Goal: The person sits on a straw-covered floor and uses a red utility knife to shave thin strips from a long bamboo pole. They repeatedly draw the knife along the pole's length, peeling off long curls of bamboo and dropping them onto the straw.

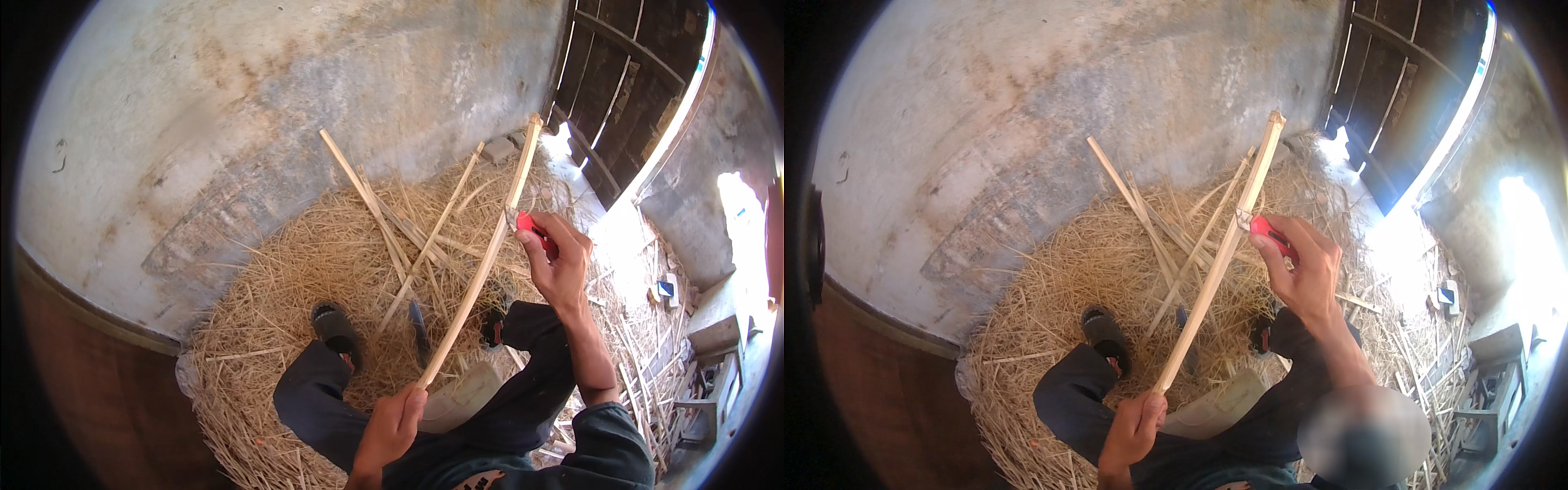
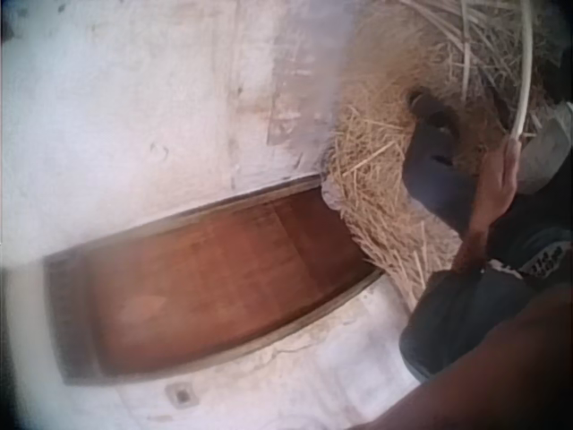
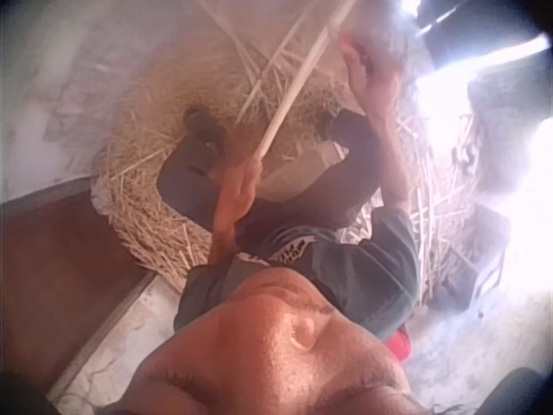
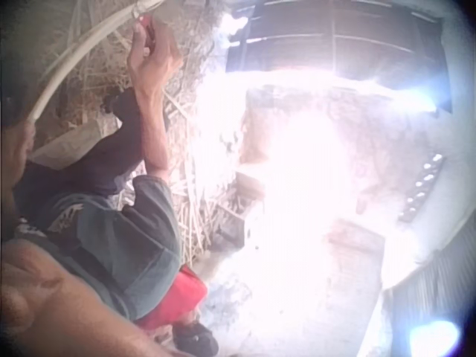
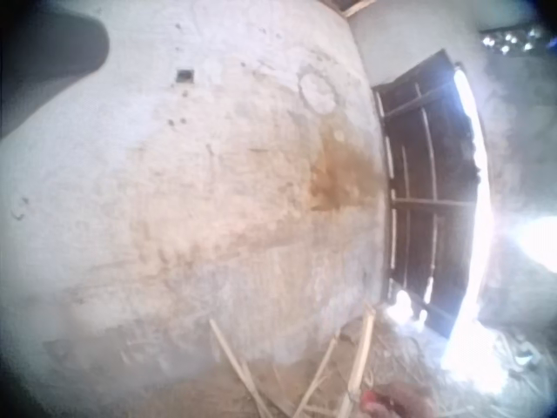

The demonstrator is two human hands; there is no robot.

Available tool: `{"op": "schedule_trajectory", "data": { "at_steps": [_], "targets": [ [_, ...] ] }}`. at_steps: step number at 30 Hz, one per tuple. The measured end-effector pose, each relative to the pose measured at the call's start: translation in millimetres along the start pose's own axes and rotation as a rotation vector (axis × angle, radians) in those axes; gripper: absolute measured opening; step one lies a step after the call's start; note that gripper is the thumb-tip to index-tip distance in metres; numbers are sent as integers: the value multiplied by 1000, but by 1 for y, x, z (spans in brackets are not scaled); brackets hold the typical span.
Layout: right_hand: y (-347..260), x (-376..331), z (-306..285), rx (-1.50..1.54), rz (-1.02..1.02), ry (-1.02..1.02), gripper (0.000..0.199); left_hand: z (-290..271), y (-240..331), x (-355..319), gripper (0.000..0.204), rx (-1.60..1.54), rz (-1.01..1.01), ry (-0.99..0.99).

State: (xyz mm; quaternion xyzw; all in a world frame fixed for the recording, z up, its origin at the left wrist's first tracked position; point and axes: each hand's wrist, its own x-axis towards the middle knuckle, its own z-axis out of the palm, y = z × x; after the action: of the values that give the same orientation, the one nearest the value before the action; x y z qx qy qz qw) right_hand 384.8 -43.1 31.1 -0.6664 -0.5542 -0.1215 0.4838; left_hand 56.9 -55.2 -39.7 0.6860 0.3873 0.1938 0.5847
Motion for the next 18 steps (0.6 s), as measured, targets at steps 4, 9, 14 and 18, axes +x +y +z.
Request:
{"op": "schedule_trajectory", "data": {
  "at_steps": [4, 9, 14, 18],
  "targets": [
    [2, -8, 3, 22, 48, 8, 21, -2, -14, -1, 35, -46, 20, -57],
    [5, -14, 3, 34, 6, -3, 22, -3, -2, 0, 36, -68, -7, -73],
    [7, -11, 0, 28, -40, -76, 22, -3, -3, -1, 35, -24, -36, -62],
    [11, -5, -4, 39, -61, -125, 23, -4, 4, -6, 35, 60, -29, -21]
  ]
}}
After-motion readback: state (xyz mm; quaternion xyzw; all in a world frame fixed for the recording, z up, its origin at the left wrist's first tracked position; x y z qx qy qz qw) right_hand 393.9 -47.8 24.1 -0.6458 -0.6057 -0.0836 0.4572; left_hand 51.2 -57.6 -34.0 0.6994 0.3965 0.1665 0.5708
